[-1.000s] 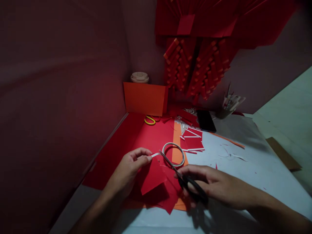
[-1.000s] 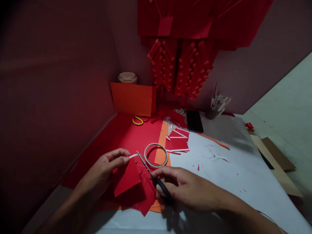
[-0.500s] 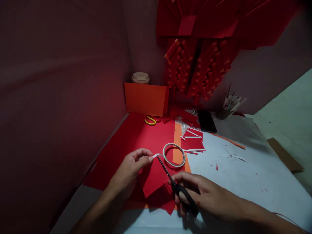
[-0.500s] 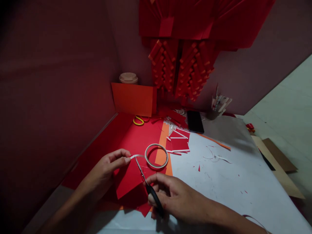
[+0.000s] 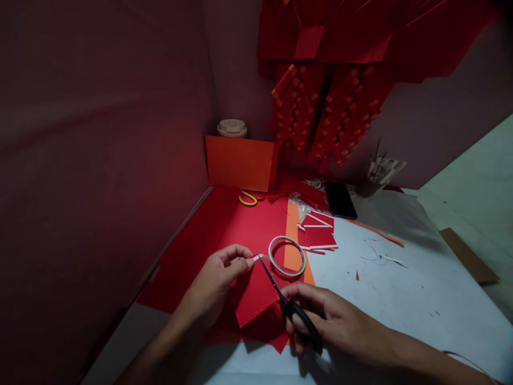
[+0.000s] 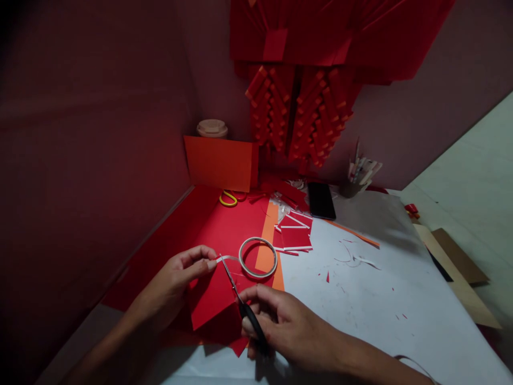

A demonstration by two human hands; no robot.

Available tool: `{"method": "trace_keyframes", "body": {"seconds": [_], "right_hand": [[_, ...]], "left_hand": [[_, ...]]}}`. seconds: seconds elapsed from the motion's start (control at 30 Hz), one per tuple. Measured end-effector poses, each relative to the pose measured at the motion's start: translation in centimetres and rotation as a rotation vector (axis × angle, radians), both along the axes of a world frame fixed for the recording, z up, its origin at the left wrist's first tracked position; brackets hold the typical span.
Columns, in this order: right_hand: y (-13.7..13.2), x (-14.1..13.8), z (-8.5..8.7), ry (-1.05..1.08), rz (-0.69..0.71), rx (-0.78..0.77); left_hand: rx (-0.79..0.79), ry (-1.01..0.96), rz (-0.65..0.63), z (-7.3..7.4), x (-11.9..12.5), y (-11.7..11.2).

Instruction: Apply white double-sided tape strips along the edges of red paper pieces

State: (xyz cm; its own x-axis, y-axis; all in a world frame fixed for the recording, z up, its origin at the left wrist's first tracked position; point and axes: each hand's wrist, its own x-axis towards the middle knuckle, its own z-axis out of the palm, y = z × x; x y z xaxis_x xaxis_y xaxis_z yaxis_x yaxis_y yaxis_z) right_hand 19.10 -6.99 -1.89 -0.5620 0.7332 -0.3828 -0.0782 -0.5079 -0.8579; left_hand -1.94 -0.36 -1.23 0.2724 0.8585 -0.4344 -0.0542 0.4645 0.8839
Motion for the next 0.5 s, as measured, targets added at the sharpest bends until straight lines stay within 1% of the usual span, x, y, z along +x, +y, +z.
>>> {"method": "trace_keyframes", "body": {"seconds": [0.2,0.37,0.5], "right_hand": [[-0.17,-0.05,-0.58,0.010,-0.010,0.006],[-0.30,-0.17,-0.81,-0.005,-0.028,-0.014],[-0.08,-0.02,-0.43,-0.011,-0.036,-0.017]], "left_hand": [[-0.010,-0.006,0.007,-0.06,0.06,-0.07],[0.009,0.000,0.004,0.28,0.10,-0.08],[0.005,0.016,-0.005,0.39,0.03,-0.10]]}}
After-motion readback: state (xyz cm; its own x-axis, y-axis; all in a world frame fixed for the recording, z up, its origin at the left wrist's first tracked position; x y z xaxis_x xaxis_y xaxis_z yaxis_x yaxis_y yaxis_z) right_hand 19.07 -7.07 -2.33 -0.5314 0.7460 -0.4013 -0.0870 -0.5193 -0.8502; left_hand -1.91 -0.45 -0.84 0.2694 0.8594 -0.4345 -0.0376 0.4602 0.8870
